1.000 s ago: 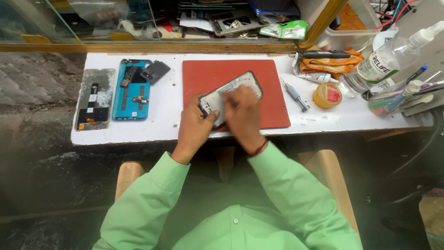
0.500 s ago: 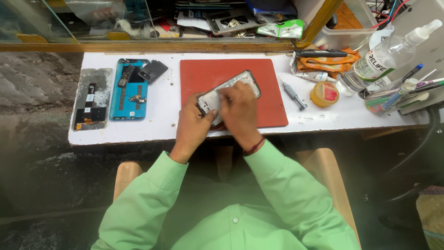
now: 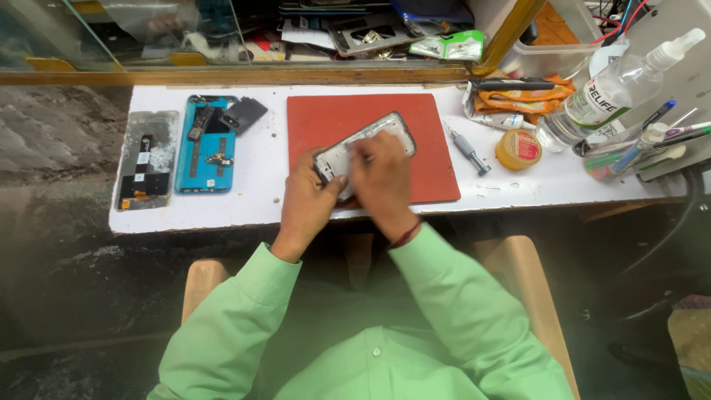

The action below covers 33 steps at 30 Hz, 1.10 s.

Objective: The person removes the back cover of a smartphone, then uses a screwdriver to unscrew and remove internal components including a metal plate and battery. The person wipes the back of the phone with a cloth. The phone remains disassembled on the workbench.

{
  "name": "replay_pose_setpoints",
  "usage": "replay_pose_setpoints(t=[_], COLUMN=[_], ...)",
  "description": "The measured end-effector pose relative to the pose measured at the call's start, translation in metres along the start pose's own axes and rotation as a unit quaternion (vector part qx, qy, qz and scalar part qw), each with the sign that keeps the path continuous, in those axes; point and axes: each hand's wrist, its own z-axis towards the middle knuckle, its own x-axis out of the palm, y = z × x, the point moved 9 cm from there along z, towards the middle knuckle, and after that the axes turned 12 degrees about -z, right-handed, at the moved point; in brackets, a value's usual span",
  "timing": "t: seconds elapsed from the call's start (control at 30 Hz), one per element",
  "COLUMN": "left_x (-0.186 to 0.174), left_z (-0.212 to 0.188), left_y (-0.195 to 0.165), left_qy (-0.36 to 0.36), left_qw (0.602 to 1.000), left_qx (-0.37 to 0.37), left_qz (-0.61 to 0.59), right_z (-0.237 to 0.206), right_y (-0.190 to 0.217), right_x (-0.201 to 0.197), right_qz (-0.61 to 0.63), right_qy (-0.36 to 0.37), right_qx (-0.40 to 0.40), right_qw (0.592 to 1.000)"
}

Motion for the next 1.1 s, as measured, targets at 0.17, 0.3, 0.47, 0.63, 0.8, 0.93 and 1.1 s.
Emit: replay_pose_setpoints(t=[0.17, 0.3, 0.47, 0.63, 0.8, 0.93, 1.1], left_x=[0.000, -0.002, 0.000, 0.001, 0.001, 0.001, 0.001], left_z=[0.000, 0.002, 0.000, 0.003, 0.003, 0.003, 0.003], left_y=[-0.002, 0.001, -0.003, -0.004, -0.007, -0.001, -0.004], left_qy=[-0.003, -0.013, -0.015, -0.007, -0.009, 0.000, -0.001], left_qw=[1.000, 0.997, 1.000, 0.999, 0.999, 1.000, 0.999], left_qx=[-0.011, -0.040, -0.013, -0.009, 0.011, -0.015, -0.008], left_qz=[0.009, 0.059, 0.018, 0.031, 0.033, 0.010, 0.031], right_z=[0.033, 0.004, 0.001, -0.002, 0.004, 0.010, 0.018], right_y=[-0.048, -0.010, -0.019, -0.008, -0.023, -0.017, -0.011], right_x=[-0.009, -0.002, -0.002, -0.003, -0.011, -0.005, -0.002], right_qz=[-0.002, 0.050, 0.000, -0.003, -0.013, 0.021, 0.050], right_qy=[0.027, 0.046, 0.032, 0.031, 0.038, 0.082, 0.096], right_qx=[0.105, 0.035, 0.043, -0.085, -0.071, -0.163, -0.189], right_qw=[0.994, 0.997, 0.999, 0.996, 0.997, 0.983, 0.976])
